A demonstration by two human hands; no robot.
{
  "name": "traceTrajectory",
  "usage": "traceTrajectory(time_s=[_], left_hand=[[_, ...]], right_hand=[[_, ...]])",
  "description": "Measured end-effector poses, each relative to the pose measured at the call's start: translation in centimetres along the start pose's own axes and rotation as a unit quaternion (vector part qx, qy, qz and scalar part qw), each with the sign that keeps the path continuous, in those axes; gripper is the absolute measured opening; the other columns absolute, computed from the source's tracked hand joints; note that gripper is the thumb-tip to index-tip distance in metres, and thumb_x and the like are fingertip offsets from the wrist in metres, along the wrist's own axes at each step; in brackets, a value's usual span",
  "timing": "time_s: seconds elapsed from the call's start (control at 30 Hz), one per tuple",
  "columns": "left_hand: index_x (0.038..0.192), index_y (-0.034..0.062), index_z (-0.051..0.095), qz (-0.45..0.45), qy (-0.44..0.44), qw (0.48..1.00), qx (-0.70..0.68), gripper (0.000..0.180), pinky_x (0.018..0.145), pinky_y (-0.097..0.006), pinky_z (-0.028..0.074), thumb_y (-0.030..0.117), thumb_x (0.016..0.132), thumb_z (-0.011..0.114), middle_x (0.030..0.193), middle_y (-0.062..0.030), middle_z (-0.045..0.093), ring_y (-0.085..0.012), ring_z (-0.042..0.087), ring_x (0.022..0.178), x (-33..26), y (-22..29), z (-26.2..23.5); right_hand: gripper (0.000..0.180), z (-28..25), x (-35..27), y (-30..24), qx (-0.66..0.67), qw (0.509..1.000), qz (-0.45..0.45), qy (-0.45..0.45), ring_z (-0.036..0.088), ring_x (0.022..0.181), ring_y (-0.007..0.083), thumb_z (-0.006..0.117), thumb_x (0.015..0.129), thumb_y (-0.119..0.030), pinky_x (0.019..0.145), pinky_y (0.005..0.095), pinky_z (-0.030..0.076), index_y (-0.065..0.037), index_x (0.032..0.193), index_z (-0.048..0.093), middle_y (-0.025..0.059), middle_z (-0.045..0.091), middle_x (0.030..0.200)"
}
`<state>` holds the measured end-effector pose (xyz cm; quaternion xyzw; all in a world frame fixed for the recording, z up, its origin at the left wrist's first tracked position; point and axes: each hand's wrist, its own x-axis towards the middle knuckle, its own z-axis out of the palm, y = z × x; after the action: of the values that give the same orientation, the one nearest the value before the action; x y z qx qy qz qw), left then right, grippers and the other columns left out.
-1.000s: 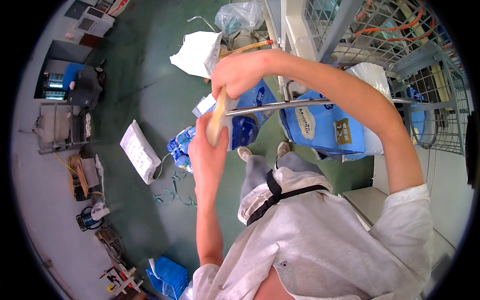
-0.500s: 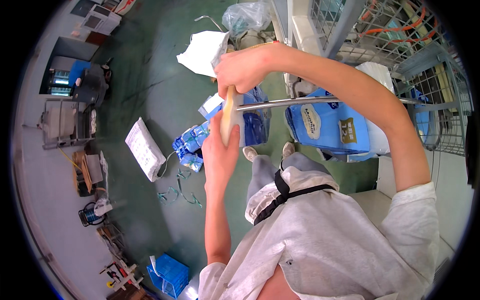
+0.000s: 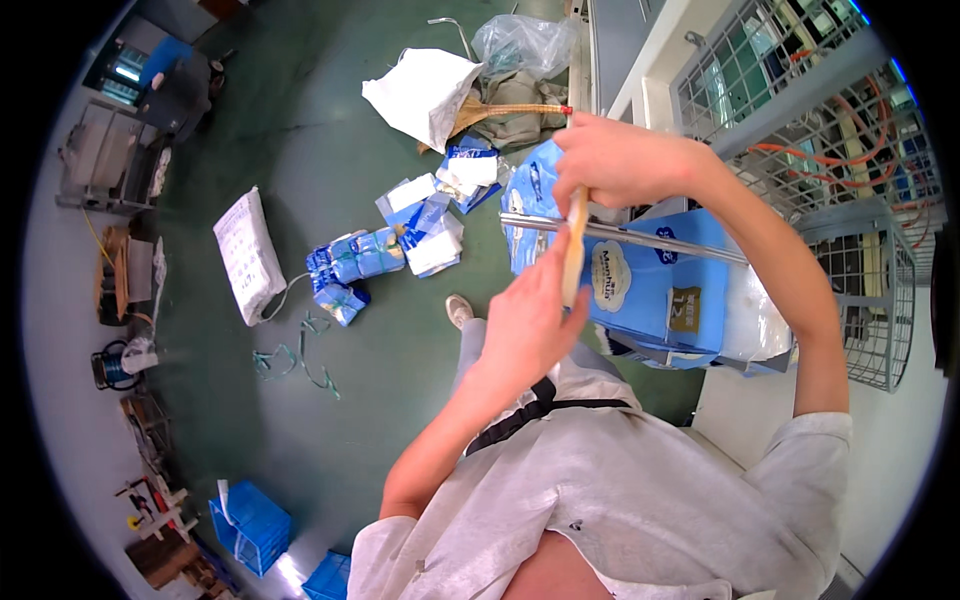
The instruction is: The person bundles stacks of blue plastic bags using green ribbons and then places them inside a larger blue outer bag.
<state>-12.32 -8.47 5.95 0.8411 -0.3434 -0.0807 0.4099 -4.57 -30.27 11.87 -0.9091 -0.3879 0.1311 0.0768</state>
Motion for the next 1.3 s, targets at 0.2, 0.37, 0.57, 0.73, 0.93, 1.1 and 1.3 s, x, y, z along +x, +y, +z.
traceTrajectory(time_s=[0.2,0.37,0.57,0.73,0.93,1.1,1.3], left_hand=[[0.146,0.002,0.028,0.054,-0.112,0.987,-0.106,0.08,0.094,-0.043,0.047,0.033,0.085,0.069,0.131,-0.0231,0.052,-0.0386,0.055,0.114,0.8,-1.1,0.0],[0.149,0.003,0.022,0.093,-0.181,0.973,-0.105,0.085,0.096,-0.043,0.044,0.04,0.086,0.066,0.138,-0.0239,0.044,-0.0389,0.047,0.12,1.8,-2.2,-0.4],[0.149,-0.0001,0.02,0.153,-0.296,0.939,-0.09,0.082,0.1,-0.045,0.042,0.041,0.09,0.06,0.141,-0.0235,0.04,-0.0408,0.042,0.126,4.2,-4.3,-3.3],[0.149,0.0059,0.024,0.204,-0.397,0.878,-0.171,0.065,0.099,-0.045,0.044,0.019,0.094,0.055,0.149,-0.0213,0.033,-0.04,0.042,0.129,6.8,-5.9,-4.2],[0.122,0.0042,0.058,0.366,-0.415,0.821,-0.143,0.041,0.086,-0.037,0.052,-0.005,0.083,0.059,0.123,-0.0109,0.061,-0.0319,0.061,0.104,12.6,-6.4,-8.0],[0.098,0.0037,0.066,0.378,-0.348,0.858,-0.005,0.016,0.07,-0.037,0.051,0.012,0.085,0.068,0.087,-0.0123,0.068,-0.0299,0.064,0.082,19.5,-5.1,-8.2],[0.094,0.0003,0.055,0.048,-0.731,0.663,-0.155,0.032,0.048,-0.028,0.041,0.029,0.103,0.042,0.063,-0.0077,0.06,-0.0135,0.053,0.048,17.5,-7.5,-2.4]], right_hand=[[0.02,0.4,-2.9,-1.6,-0.041,0.997,0.06,0.001,0.052,0.092,0.018,0.065,0.07,-0.004,0.084,0.0325,0.038,-0.017,0.083,0.071,-0.0029,0.06,0.08],[0.018,0.5,-3.8,-4.0,-0.073,0.98,0.114,0.147,0.053,0.103,0.0207,0.065,0.067,-0.003,0.087,0.0346,0.043,-0.012,0.083,0.069,0.0031,0.057,0.103],[0.018,2.7,-3.0,-11.8,0.09,0.808,0.42,0.404,0.057,0.095,0.0295,0.068,0.078,-0.01,0.079,0.038,0.048,-0.005,0.095,0.064,0.0111,0.057,0.107],[0.045,6.5,1.7,-17.1,0.115,0.628,0.623,0.452,0.058,0.098,0.0327,0.073,0.08,-0.022,0.078,0.0399,0.049,-0.002,0.116,0.053,0.0137,0.058,0.109],[0.03,7.4,5.1,-17.7,0.08,0.487,0.765,0.415,0.064,0.078,0.0276,0.066,0.086,-0.018,0.063,0.0378,0.051,-0.003,0.109,0.055,0.0091,0.064,0.087],[0.023,6.0,6.1,-17.4,0.089,0.447,0.806,0.377,0.063,0.069,0.0326,0.064,0.088,-0.023,0.057,0.0425,0.049,-0.005,0.101,0.057,0.0132,0.064,0.077],[0.021,8.2,7.3,-16.4,0.024,0.442,0.797,0.41,0.063,0.063,0.03,0.061,0.09,-0.025,0.051,0.0397,0.048,-0.006,0.09,0.053,0.0115,0.063,0.072]])
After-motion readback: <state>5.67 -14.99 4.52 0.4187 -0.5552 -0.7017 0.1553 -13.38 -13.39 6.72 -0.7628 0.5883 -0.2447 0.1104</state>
